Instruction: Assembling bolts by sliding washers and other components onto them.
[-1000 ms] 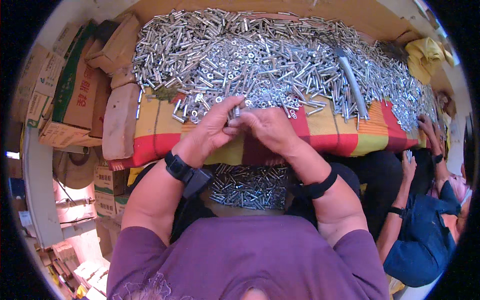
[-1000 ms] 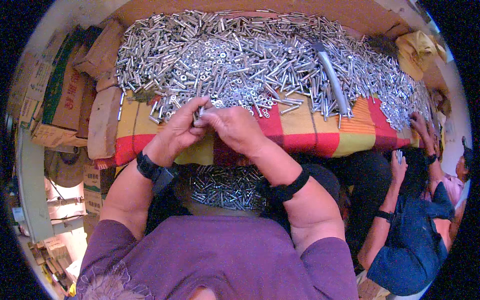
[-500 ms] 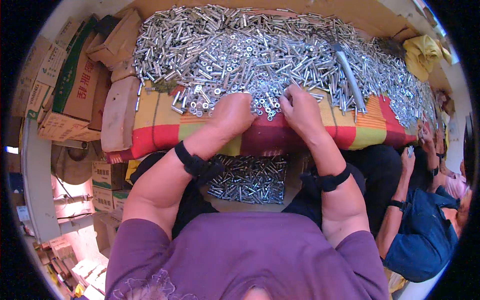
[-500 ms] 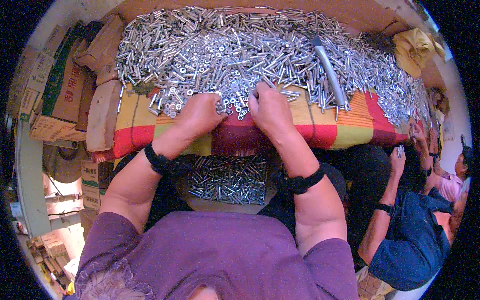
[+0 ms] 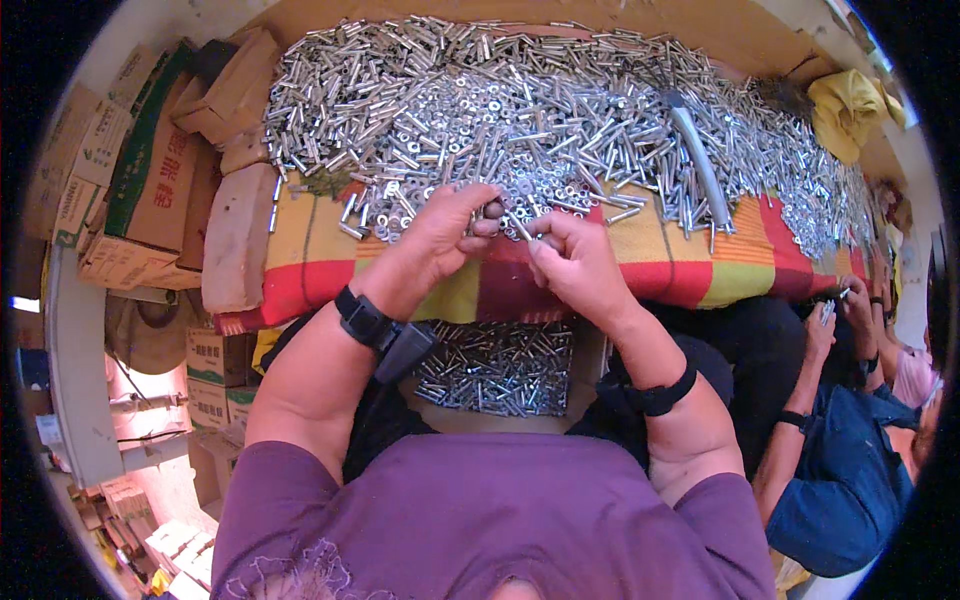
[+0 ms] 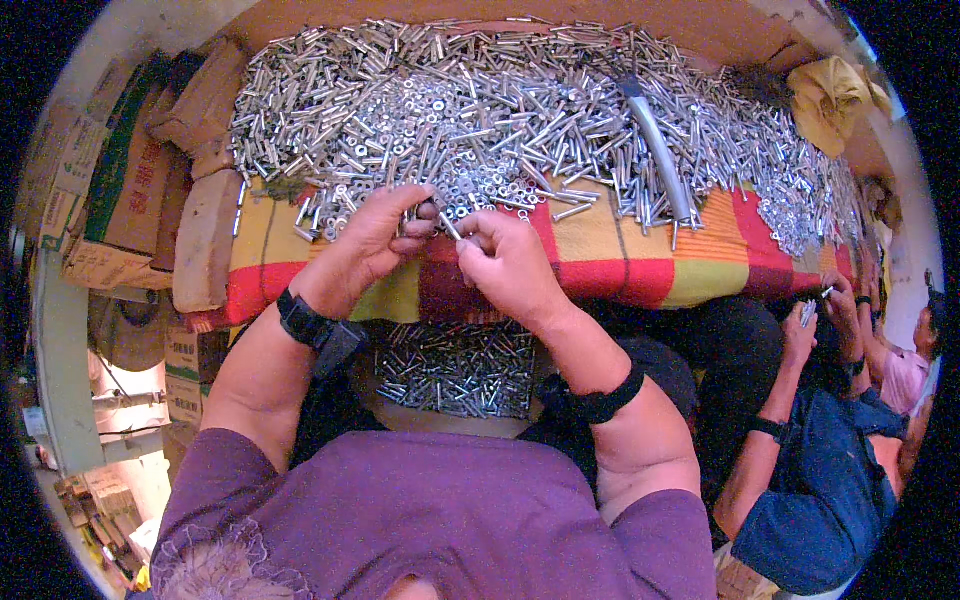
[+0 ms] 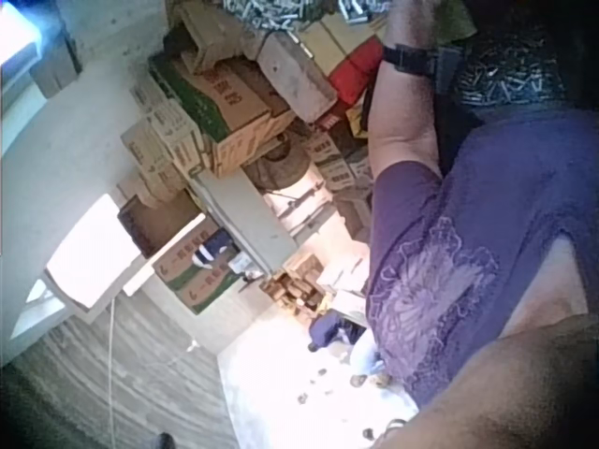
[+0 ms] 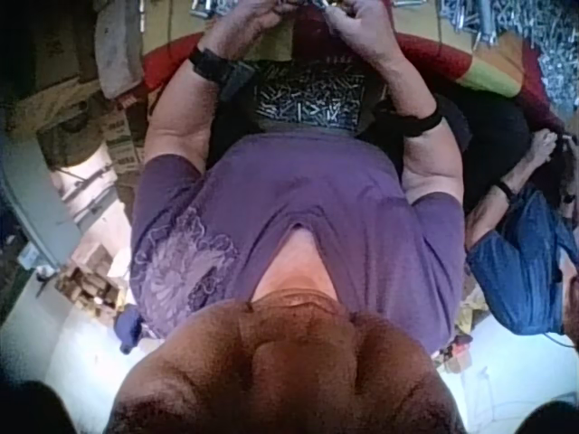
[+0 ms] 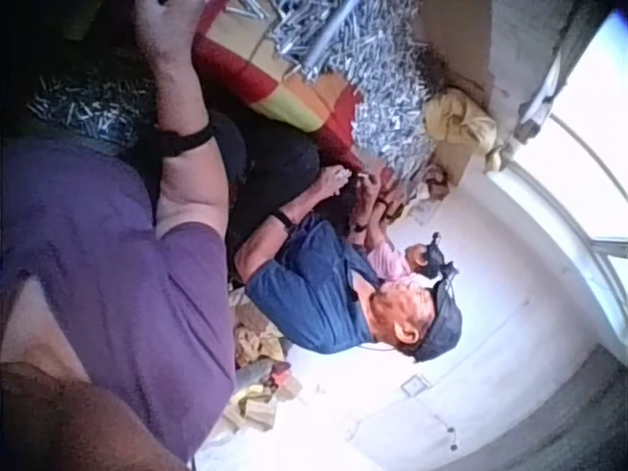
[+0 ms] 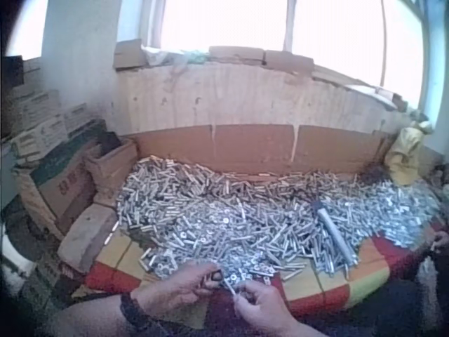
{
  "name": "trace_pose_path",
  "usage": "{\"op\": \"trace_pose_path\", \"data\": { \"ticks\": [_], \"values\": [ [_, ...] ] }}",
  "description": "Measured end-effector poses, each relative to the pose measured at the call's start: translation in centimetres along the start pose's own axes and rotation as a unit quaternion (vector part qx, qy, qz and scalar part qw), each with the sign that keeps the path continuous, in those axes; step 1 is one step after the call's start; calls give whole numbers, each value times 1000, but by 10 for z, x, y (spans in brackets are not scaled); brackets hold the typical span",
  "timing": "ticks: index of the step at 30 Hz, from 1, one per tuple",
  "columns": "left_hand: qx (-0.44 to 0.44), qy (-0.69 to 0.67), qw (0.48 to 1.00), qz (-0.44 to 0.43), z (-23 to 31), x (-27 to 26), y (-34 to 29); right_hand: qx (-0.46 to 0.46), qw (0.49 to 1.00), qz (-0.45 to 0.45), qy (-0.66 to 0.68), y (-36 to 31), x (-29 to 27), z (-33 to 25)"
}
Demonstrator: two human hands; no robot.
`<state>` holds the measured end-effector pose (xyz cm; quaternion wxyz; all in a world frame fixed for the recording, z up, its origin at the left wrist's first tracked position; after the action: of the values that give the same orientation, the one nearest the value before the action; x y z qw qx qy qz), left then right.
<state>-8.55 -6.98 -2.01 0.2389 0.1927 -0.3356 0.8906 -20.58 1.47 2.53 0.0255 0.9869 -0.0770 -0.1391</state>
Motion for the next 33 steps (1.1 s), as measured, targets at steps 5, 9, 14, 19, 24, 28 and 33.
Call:
{"op": "trace_pose_path", "data": {
  "ticks": [5, 9, 14, 19, 24, 28, 33],
  "values": [
    [0, 25, 998, -61, -3, 9, 4, 256, 891, -65, 369, -6, 3, 20],
    [-54, -6, 995, -81, -22, 24, 1, 144, 968, 75, 193, 0, -2, 15],
    [-91, -113, 986, -78, -27, 31, 3, 14, 990, 124, -61, 18, -41, 14],
    [58, 168, 984, -14, 6, 36, 10, -109, 894, 168, -400, 24, -55, 8],
    [443, 708, 550, 4, 26, 68, 2, -77, 863, 102, -490, 30, -45, 11],
    [429, 739, 518, -30, 20, 75, 1, -93, 877, 103, -459, 26, -46, -5],
    [468, 576, 665, 84, 44, 41, -4, -78, 918, 140, -363, 27, -49, -10]
  ]
}}
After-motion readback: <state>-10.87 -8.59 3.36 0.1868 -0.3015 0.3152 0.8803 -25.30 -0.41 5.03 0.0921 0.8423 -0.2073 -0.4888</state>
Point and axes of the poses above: each hand's wrist, its own y-axis towards the middle knuckle, its own x-axis out of the palm, z = x × y, the point moved 7 cm from there along y, towards the middle knuckle, and after that the axes turned 5 degrees about z, right-handed, at the moved point
